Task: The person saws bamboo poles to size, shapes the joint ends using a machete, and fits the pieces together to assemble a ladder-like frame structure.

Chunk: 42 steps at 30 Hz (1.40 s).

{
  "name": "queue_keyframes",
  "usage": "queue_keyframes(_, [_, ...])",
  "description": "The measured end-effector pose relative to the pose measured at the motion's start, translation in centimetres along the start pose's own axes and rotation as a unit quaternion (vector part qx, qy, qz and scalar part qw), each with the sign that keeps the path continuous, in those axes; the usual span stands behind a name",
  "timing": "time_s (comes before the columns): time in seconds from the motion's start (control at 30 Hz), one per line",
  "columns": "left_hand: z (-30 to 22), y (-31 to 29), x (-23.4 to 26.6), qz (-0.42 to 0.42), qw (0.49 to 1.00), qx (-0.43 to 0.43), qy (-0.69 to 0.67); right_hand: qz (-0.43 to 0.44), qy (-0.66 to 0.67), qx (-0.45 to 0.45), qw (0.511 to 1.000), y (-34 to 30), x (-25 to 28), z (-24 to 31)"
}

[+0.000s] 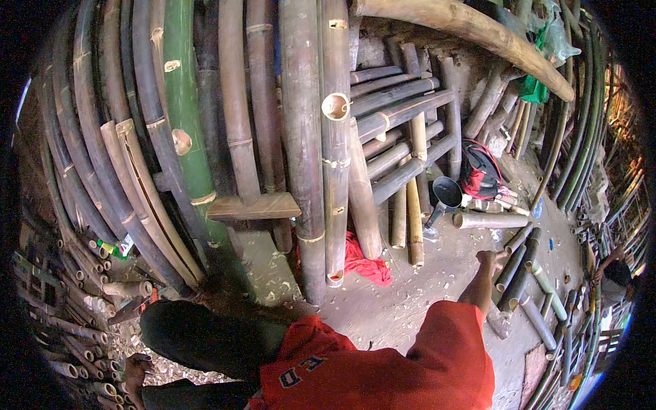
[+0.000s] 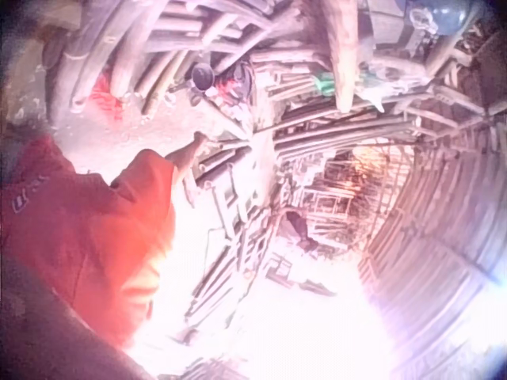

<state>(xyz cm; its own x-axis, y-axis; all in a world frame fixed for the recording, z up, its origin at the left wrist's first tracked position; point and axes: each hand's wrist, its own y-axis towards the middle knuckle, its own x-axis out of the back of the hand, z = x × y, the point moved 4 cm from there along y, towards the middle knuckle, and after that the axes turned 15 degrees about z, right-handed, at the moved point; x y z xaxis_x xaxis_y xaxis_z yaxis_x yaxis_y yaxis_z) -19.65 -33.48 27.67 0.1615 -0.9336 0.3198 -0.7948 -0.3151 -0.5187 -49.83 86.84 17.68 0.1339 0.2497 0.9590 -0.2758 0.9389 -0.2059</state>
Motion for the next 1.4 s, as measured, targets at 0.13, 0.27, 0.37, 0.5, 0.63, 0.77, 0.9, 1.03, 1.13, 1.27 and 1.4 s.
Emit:
queue_keyframes(0.13, [-3.0,-1.1,-0.4,0.000,0.998,0.012,0.061,0.054,0.194,-0.027,0.979,-2.4,-4.2,0.0])
queue_keyframes(0.27, [-2.6,3.6,-2.6,0.072,0.995,-0.011,0.068,0.129,0.508,0.229,0.820,-1.6,-1.6,8.5])
queue_keyframes(0.37, [-1.5,0.7,0.5,0.051,0.995,-0.049,0.068,0.226,0.555,0.352,0.719,-11.5,1.6,24.5])
queue_keyframes(0.5, [1.5,0.3,2.2,0.038,0.999,-0.004,0.011,0.394,0.572,0.328,0.640,-20.8,5.9,38.6])
queue_keyframes(0.63, [0.8,-4.1,2.8,0.007,0.999,0.010,0.030,0.471,0.550,0.264,0.637,-26.2,3.2,47.9])
queue_keyframes(0.77, [3.2,1.8,1.2,0.051,0.995,-0.087,-0.002,0.414,0.683,0.299,0.522,-16.7,5.9,51.9])
queue_keyframes(0.9, [4.0,-1.8,2.6,0.030,0.999,-0.019,-0.037,0.420,0.728,0.270,0.470,-20.7,2.3,51.0])
queue_keyframes(1.03, [3.6,-2.5,2.7,0.035,0.991,0.061,-0.116,0.424,0.730,0.286,0.455,-18.5,5.2,49.3])
queue_keyframes(1.13, [2.6,-3.0,1.9,0.005,0.998,0.059,0.020,0.418,0.749,0.267,0.440,-19.0,4.4,49.0])
queue_keyframes(1.27, [2.9,-2.3,1.7,0.013,1.000,0.007,0.005,0.384,0.771,0.281,0.422,-18.3,5.7,48.3])
queue_keyframes(1.4, [2.4,-3.9,1.8,-0.008,0.999,0.031,-0.011,0.470,0.724,0.333,0.380,-19.4,7.3,44.2])
